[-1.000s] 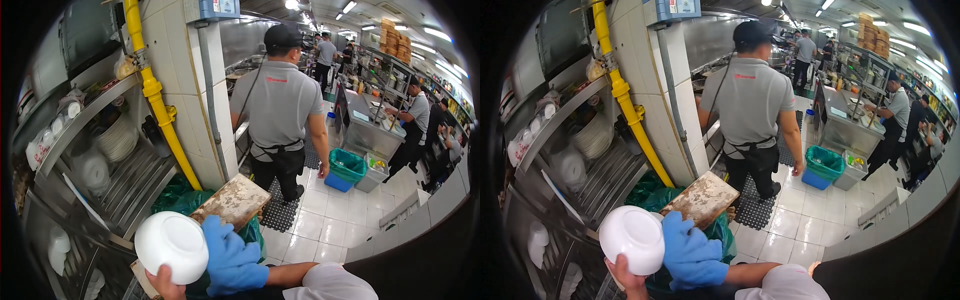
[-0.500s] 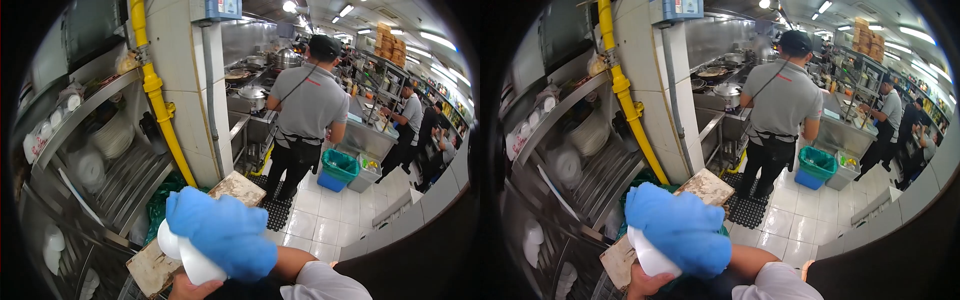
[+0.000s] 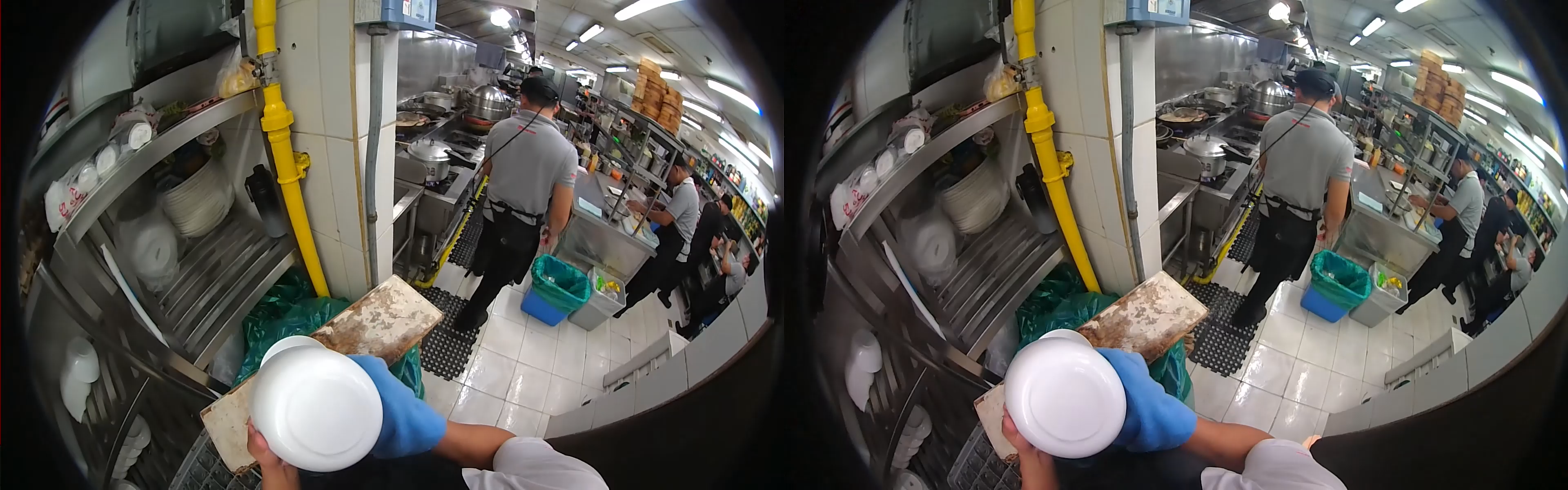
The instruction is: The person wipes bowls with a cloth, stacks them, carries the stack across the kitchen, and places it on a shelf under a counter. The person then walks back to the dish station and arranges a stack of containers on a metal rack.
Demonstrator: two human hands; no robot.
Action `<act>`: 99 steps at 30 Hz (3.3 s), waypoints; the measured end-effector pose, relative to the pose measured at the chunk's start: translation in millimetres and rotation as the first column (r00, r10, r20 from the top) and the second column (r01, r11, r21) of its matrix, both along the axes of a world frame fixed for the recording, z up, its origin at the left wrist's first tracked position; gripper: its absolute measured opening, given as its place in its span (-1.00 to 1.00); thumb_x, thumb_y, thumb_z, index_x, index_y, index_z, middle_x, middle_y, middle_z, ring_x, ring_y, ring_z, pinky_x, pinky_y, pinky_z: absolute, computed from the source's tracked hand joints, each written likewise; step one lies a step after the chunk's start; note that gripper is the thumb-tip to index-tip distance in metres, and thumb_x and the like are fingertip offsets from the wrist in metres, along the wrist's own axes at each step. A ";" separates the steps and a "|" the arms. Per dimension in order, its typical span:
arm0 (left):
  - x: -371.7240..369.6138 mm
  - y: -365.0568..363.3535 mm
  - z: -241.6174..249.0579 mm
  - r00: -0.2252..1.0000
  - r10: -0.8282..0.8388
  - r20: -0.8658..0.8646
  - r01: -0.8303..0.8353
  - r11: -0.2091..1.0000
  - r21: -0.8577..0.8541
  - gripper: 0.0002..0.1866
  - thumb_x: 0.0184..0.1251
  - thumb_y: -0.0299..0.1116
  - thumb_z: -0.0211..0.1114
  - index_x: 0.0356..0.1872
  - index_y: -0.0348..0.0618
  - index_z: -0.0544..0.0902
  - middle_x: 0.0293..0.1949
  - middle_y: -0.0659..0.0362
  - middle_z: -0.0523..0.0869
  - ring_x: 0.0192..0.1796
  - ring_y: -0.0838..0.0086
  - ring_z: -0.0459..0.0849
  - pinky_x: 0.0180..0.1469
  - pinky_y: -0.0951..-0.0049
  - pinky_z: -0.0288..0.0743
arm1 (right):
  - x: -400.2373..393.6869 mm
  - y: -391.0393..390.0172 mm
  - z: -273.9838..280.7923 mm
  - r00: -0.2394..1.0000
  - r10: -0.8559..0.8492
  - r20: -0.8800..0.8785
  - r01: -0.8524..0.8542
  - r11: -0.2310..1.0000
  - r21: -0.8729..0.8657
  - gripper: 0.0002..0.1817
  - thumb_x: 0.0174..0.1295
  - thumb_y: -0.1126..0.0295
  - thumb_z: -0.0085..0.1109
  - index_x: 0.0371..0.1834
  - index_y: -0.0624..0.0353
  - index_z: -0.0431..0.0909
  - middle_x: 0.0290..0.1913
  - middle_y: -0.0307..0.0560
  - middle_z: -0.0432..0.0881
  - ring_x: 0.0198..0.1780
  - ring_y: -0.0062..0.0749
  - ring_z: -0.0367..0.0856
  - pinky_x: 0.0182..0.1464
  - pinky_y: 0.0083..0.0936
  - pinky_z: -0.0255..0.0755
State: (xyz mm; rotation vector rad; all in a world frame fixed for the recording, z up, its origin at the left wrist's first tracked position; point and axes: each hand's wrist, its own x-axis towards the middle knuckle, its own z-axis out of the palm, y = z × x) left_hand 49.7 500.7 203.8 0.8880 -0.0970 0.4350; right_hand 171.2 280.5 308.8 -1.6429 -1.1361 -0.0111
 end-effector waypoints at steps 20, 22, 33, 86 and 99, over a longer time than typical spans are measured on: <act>25.2 -69.3 38.1 0.883 0.135 -0.449 -0.033 0.973 0.227 -0.32 0.34 -0.20 0.14 0.39 -0.21 0.10 0.24 -0.03 0.36 0.24 0.26 0.39 0.28 0.24 0.27 | -11.7 -8.5 -13.7 0.544 0.001 0.839 0.286 0.940 -0.187 -0.82 0.13 0.26 0.12 -0.40 0.13 0.51 -0.59 0.01 0.38 -0.71 -0.28 0.34 -0.69 -0.39 0.20; 27.0 -65.0 37.1 0.890 0.092 -0.446 -0.019 0.986 0.166 -0.32 0.30 -0.27 0.13 0.39 -0.23 0.11 0.25 -0.03 0.36 0.26 0.26 0.36 0.31 0.28 0.21 | -43.0 2.0 -7.1 0.557 -0.506 0.659 0.736 0.668 -0.110 -0.78 0.07 0.32 0.20 -0.39 0.24 0.41 -0.48 -0.09 0.43 -0.56 -0.31 0.46 -0.49 -0.36 0.40; 23.9 -64.0 39.4 0.952 0.147 -0.267 -0.014 0.896 0.443 -0.30 0.38 -0.05 0.09 0.38 -0.28 0.12 0.27 -0.02 0.34 0.32 0.31 0.26 0.34 0.36 0.06 | -4.7 5.2 -80.3 0.932 -0.351 -0.091 0.348 0.936 -0.043 -0.71 0.04 0.23 0.24 -0.32 0.20 0.47 -0.39 -0.11 0.53 -0.38 -0.27 0.57 -0.33 -0.41 0.45; 19.1 40.1 11.5 0.797 0.459 -0.391 -0.365 0.884 0.294 -0.34 0.07 -0.37 0.05 0.28 -0.38 0.27 0.17 -0.07 0.45 0.19 0.22 0.44 0.24 0.35 0.26 | 13.4 -30.4 -44.8 0.952 0.305 0.040 -0.290 0.934 -0.210 -0.64 0.25 0.13 0.09 -0.05 0.16 0.59 -0.01 -0.01 0.59 0.04 -0.14 0.55 0.10 -0.37 0.37; 47.6 73.6 -19.7 0.637 0.597 -0.488 -0.356 0.789 0.500 -0.53 0.21 -0.36 0.14 0.11 -0.46 0.45 -0.06 -0.03 0.63 -0.05 0.33 0.61 0.02 0.44 0.42 | 36.4 -73.8 -50.6 0.980 0.174 0.099 -0.155 0.972 -0.175 -0.80 -0.13 0.40 0.28 -0.35 0.05 0.63 -0.33 -0.17 0.67 -0.31 -0.26 0.63 -0.23 -0.36 0.41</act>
